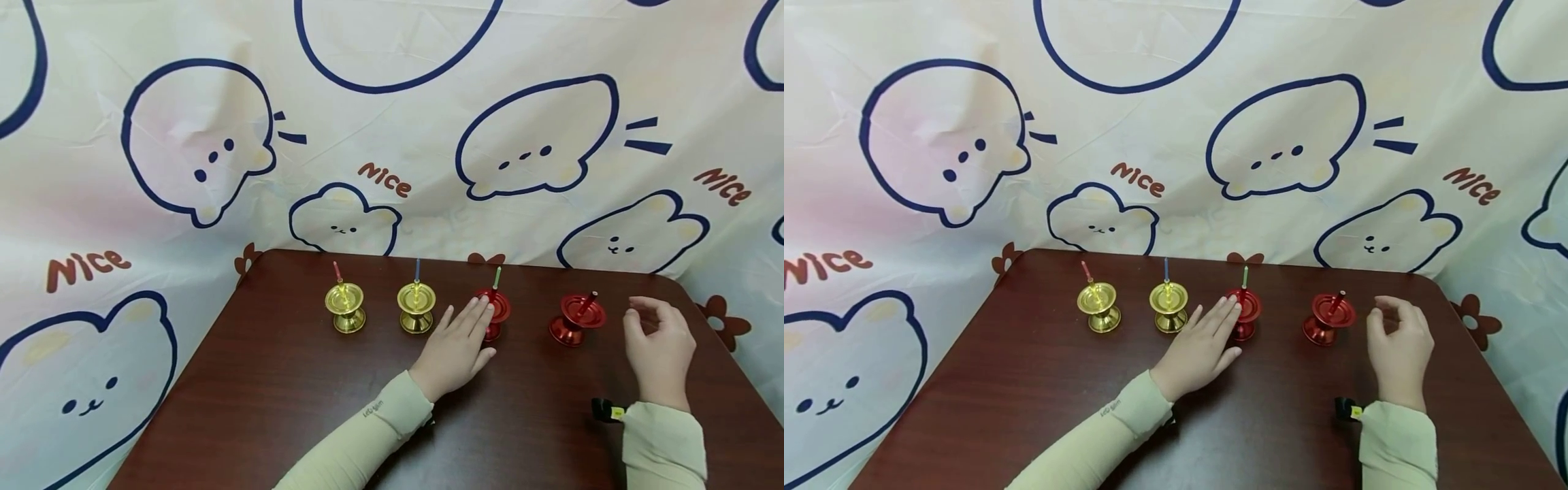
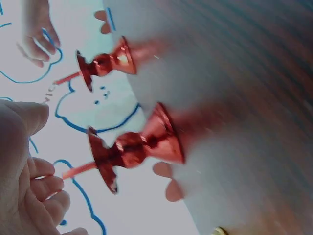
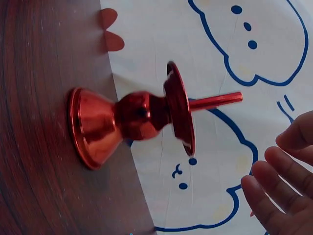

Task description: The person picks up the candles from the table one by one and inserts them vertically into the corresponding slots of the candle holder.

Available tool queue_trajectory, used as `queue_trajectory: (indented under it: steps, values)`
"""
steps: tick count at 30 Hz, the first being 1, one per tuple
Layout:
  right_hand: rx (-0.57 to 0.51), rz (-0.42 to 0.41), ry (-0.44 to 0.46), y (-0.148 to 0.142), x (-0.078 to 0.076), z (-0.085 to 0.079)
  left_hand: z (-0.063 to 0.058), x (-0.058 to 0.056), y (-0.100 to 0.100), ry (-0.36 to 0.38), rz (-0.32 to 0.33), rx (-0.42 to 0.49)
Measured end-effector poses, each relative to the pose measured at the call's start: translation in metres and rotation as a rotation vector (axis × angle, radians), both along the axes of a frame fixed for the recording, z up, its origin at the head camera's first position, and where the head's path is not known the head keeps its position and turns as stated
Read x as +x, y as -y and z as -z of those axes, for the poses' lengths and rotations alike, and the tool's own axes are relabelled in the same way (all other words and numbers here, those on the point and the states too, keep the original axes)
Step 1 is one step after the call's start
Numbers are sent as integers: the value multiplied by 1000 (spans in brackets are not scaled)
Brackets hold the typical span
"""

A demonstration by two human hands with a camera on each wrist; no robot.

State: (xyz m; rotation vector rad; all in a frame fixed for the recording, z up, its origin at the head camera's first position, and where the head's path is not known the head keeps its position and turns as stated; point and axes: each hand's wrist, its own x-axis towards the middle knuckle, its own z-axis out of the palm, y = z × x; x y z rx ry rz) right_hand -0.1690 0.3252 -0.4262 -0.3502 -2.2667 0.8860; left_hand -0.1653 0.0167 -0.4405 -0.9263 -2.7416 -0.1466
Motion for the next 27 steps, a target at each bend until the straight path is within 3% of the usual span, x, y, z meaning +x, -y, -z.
queue_trajectory:
  steps: [7,12,18,27]
  values:
    - [1,32,144,-14,1,-1,-12,11,-24,-83,74,-14]
    - [-14,18,254,-22,0,3,-16,11,-46,-72,95,-53]
    - [-14,-15,336,-33,-2,12,-13,5,-65,-54,86,-103]
    - [-8,-52,432,-45,-5,25,1,-5,-91,-17,93,-164]
